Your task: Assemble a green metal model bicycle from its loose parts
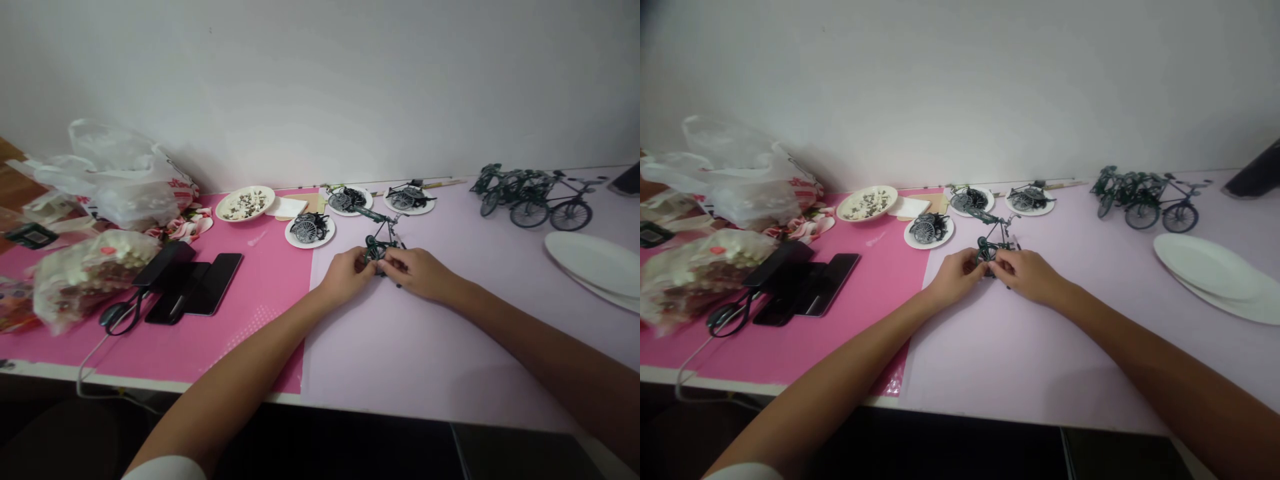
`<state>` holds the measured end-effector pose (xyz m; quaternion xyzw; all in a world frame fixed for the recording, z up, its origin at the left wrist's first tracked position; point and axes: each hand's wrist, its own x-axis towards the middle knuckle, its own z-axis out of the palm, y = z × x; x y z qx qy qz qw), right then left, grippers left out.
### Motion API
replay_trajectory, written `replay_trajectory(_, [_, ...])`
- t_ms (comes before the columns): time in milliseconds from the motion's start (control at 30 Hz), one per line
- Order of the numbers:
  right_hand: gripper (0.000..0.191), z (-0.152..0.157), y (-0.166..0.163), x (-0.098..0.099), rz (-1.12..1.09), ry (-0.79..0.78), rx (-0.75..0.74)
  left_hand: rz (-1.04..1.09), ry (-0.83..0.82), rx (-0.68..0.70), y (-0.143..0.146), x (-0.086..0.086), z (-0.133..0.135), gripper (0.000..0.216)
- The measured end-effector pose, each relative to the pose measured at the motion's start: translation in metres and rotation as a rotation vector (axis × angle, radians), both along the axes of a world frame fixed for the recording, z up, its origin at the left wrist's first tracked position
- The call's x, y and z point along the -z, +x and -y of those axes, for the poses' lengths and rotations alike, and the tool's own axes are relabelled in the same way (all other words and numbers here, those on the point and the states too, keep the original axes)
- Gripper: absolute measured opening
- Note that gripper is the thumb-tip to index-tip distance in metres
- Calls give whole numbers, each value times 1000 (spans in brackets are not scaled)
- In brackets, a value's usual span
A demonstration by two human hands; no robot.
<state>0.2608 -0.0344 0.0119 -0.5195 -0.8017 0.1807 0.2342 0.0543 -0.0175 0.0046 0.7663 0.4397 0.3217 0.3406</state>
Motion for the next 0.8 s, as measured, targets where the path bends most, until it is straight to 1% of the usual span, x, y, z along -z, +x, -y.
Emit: replay_trajectory(800, [34,0,0,0,4,5,-4,10,-8,-2,0,-1,0,19])
